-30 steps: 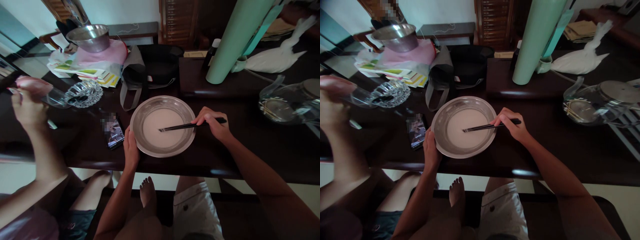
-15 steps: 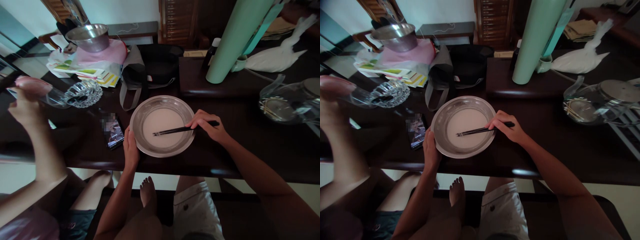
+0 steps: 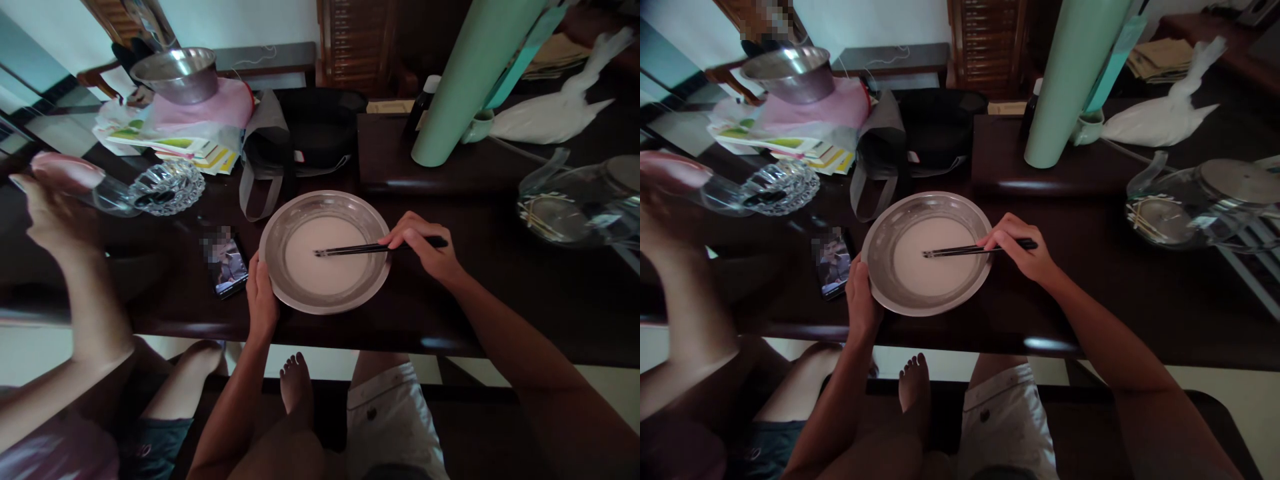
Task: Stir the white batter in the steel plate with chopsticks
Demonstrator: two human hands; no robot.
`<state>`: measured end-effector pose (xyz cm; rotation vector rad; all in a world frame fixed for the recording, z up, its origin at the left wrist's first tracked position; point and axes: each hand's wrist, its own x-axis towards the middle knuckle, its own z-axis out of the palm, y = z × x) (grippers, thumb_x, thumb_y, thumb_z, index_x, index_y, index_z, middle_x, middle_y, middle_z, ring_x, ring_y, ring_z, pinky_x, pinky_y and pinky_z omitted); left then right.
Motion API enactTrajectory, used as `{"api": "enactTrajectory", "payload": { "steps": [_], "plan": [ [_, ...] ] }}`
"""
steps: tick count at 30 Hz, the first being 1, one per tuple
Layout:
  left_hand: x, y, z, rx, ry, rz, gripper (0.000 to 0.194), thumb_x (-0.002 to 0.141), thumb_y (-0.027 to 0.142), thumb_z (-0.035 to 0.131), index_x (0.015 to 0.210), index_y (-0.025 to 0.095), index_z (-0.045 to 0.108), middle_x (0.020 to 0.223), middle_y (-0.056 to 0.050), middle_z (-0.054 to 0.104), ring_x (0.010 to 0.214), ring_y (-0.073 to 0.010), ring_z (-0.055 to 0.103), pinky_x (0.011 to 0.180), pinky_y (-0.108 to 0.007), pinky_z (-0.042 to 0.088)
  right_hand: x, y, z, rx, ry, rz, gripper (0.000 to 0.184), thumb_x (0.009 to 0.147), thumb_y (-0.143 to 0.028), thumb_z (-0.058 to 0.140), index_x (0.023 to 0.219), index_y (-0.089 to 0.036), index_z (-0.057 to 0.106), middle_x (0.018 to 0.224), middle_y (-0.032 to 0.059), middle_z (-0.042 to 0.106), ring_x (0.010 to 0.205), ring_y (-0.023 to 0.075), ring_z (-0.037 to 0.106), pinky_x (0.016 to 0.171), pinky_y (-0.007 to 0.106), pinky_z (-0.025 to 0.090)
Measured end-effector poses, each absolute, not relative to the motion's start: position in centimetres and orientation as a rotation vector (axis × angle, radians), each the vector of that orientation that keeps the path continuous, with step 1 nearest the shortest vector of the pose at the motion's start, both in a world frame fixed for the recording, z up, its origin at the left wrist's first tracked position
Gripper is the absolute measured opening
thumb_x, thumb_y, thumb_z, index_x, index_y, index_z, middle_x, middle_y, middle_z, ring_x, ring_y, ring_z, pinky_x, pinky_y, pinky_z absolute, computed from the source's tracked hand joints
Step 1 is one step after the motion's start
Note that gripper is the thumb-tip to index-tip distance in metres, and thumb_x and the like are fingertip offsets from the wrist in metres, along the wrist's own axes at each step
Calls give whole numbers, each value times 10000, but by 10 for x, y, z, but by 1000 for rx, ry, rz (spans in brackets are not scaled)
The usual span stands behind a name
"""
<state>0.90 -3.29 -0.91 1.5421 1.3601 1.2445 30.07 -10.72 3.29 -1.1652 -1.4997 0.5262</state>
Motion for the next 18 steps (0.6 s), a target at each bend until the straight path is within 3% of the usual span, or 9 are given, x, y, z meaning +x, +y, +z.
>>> {"api": "enactTrajectory", "payload": {
  "steps": [3, 8, 13, 18],
  "plan": [
    [9, -33, -8, 1550, 1366, 1238, 482, 989, 509, 423, 1242, 181, 669, 1242, -89, 682, 1190, -218, 591, 1067, -318, 409, 300, -107, 32, -1109, -1486, 586, 395, 1001, -382, 497, 718, -277, 752, 760, 16, 780, 758, 210, 666, 736, 412, 502],
    [10, -34, -6, 1573, 1372, 1232, 468, 1004, 478, 403, 1247, 179, 667, 1238, -86, 687, 1176, -212, 597, 1052, -313, 418, 300, -106, 32, -1139, -1584, 548, 295, 975, -376, 554, 792, -288, 769, 850, 12, 803, 824, 214, 659, 779, 417, 500],
    [10, -33, -7, 1576, 1362, 1244, 457, 1002, 472, 410, 1232, 178, 675, 1216, -81, 699, 1168, -211, 600, 1044, -310, 422, 302, -107, 32, -1115, -1501, 583, 398, 1006, -367, 487, 721, -272, 750, 779, 21, 787, 765, 213, 663, 746, 423, 497],
    [11, -34, -7, 1553, 1370, 1232, 460, 1001, 475, 413, 1242, 178, 668, 1250, -82, 685, 1190, -209, 589, 1059, -312, 410, 302, -106, 30, -1122, -1598, 543, 299, 982, -354, 546, 798, -277, 768, 842, 12, 799, 822, 210, 654, 785, 414, 497]
  ]
}}
